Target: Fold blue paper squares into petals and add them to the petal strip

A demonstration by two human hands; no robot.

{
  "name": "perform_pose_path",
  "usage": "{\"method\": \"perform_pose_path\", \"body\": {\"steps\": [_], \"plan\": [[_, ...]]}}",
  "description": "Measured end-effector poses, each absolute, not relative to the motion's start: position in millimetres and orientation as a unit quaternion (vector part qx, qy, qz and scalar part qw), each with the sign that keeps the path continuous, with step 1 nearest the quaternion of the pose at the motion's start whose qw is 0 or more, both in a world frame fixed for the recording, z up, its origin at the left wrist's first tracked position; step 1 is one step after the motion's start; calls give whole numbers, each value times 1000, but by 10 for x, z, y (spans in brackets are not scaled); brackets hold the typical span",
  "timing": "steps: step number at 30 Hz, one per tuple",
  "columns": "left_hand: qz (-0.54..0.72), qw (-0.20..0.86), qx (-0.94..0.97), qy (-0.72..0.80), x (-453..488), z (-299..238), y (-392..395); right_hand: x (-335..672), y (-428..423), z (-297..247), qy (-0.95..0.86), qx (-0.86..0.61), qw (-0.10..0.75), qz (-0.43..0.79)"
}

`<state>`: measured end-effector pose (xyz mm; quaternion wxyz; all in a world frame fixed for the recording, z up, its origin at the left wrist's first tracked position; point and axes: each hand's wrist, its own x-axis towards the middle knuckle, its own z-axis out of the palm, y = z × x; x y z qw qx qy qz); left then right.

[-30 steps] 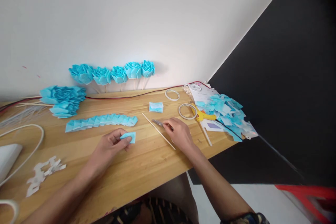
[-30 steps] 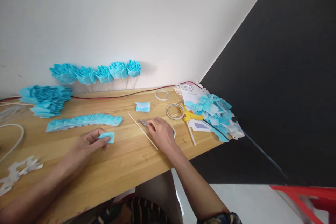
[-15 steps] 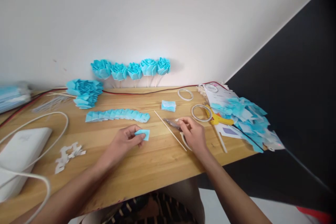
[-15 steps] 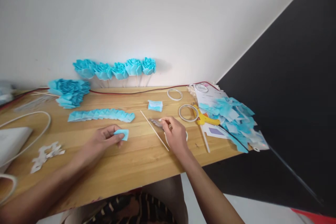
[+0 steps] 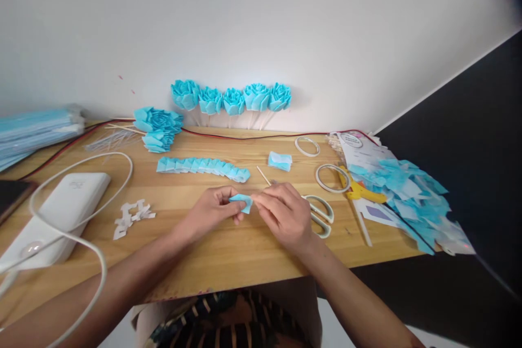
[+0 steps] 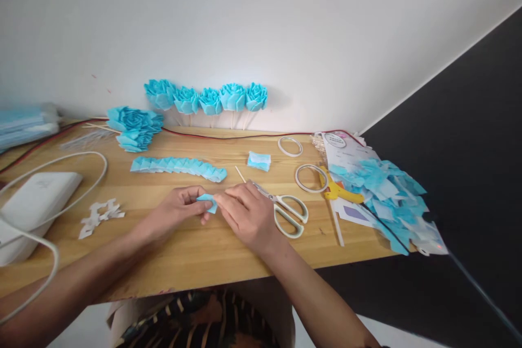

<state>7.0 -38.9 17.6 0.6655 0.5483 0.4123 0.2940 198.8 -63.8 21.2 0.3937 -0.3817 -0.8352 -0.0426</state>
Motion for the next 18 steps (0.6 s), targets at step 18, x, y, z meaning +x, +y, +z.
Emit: {"method": "perform_pose_path", "body": {"steps": [18], "plan": [[319,690,513,399,59,172,-384,1919,-611,129,-856,-346,371,-95]]}}
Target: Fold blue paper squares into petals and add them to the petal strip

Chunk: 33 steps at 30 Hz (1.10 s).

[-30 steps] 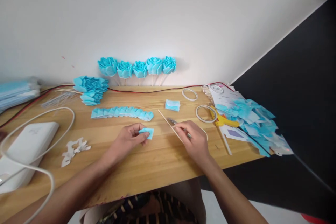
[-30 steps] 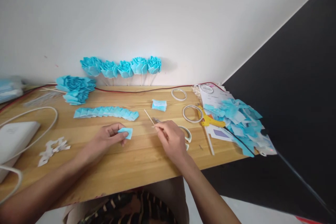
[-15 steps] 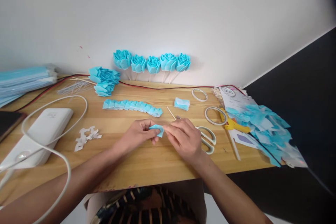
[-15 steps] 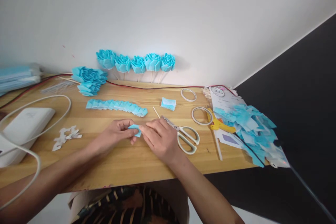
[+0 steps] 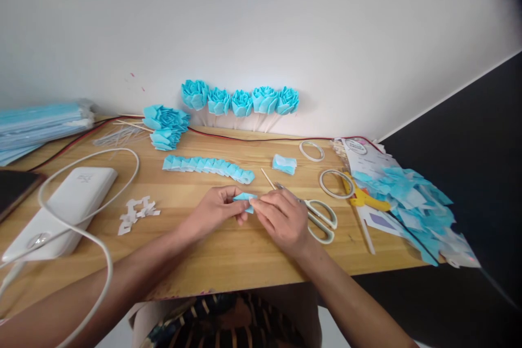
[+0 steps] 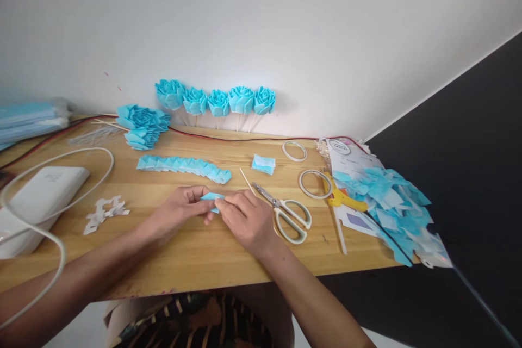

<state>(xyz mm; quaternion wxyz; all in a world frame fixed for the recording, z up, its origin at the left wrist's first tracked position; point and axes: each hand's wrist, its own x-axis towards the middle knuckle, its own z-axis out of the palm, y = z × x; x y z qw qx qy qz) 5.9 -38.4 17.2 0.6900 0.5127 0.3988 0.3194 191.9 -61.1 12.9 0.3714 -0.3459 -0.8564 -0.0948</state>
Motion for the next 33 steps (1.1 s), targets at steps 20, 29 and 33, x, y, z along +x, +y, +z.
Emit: {"method": "perform_pose_path", "body": {"steps": [20,29,33], "plan": [[366,709,500,336,32,44,-313,1935,-593,186,-879,-351,322,-21],[321,609,596,413,-8,207,-276,1956,-587,442,-802,-448,357,169],[307,591,619,416,-7,229,-294,1913,-507,522,-767,-469,291,326]]}}
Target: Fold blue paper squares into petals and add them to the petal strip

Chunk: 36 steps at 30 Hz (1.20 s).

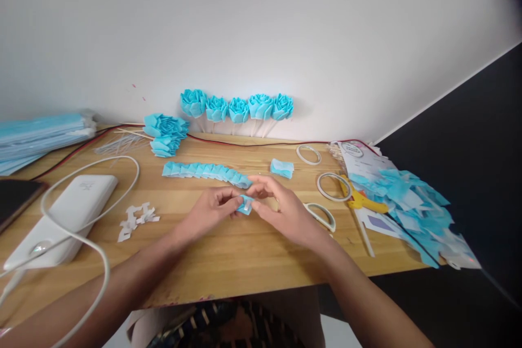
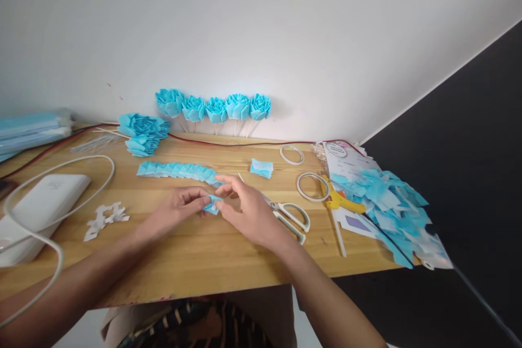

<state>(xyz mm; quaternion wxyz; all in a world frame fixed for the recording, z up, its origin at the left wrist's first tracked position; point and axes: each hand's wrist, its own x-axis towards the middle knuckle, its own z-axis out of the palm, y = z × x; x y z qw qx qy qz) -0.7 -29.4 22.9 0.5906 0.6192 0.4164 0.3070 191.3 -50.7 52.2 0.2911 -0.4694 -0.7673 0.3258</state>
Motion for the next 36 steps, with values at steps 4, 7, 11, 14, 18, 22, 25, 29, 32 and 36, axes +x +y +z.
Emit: {"method": "perform_pose_path", "body": {"steps": [4,7,11,14,18,22,25,29,32,36], "plan": [[318,589,618,412,-10,238,-295,1853,-434,467,-746,-465,282,383],[340,585,608,416,-6,255,-291,1827,-390,392,-703,-460,351,415],[337,591,609,407,22,225,-295,1797,-356,295,-642,-448,414,465],[345,596,597,412,35,176,-293,1779,-353,233,-617,-439,418,502],[349,572,604,432,28,130,-278,1794,-361,200,-605,-428,399,541],[339,582,607,421,34,116,-280,1827,-367,207,-619,-435,385,528],[330,582,612,422,40,130,-291,1837,-368,194,-627,-451,397,495],[318,577,616,432,44,166,-306,1814,-382,160,-622,-451,417,485],[306,580,596,464,43,162,-314,1799,-390,156,-631,-456,411,475],[312,575,587,478,40,122,-308,1929,-377,222,-626,-469,459,423]]}}
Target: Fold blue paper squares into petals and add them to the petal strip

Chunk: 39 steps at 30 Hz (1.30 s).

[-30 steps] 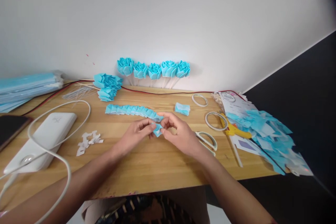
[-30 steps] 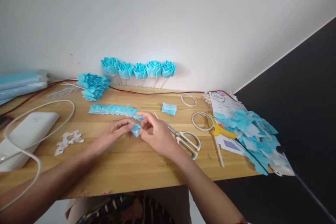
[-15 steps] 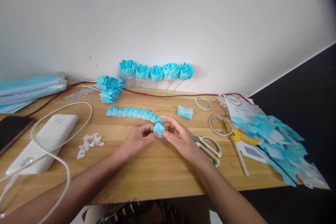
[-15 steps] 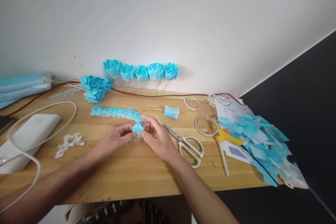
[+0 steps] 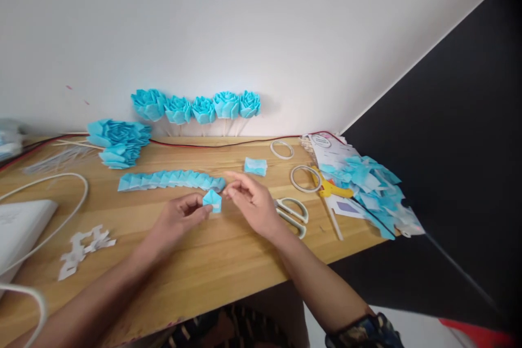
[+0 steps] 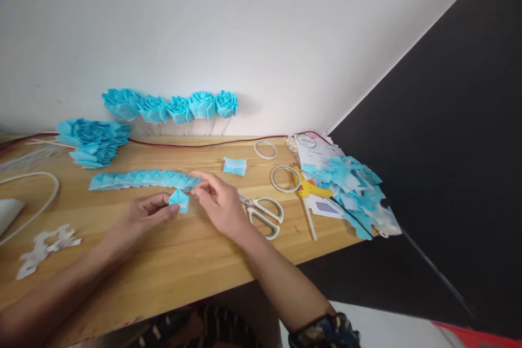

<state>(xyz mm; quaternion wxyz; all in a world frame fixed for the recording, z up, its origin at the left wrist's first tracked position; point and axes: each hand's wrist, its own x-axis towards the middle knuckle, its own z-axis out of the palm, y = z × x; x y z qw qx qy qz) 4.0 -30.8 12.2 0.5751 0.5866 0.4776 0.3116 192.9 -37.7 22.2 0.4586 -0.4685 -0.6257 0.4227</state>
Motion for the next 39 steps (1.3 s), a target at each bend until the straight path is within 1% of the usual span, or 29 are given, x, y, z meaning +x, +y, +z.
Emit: {"method": "perform_pose_path", "body": {"steps": [3,5,8,11,17,20,25,29,34,39], "plan": [[320,567,592,474,42,113,-309,2189,-371,299,-588,-505,518,362],[320,562,595,478,46,124,-315,2401,-374,323,-573,-535,530,326],[315,559,598,481,54,145,-326,2671,-398,285,-583,-591,482,279],[308,558,601,482,59,149,-334,2801,-448,200,-620,-627,412,230],[302,550,614,479,45,98,-328,2731,-528,120,-710,-619,300,153],[306,547,614,479,42,81,-325,2662,-529,110,-735,-612,266,121],[300,544,624,475,51,98,-326,2588,-498,61,-740,-623,242,72],[296,549,620,476,56,107,-329,2578,-465,-10,-727,-638,247,59],[293,560,618,468,48,96,-335,2593,-437,-88,-686,-665,276,99],[295,566,612,467,55,134,-349,2629,-426,-78,-605,-675,374,197]]}}
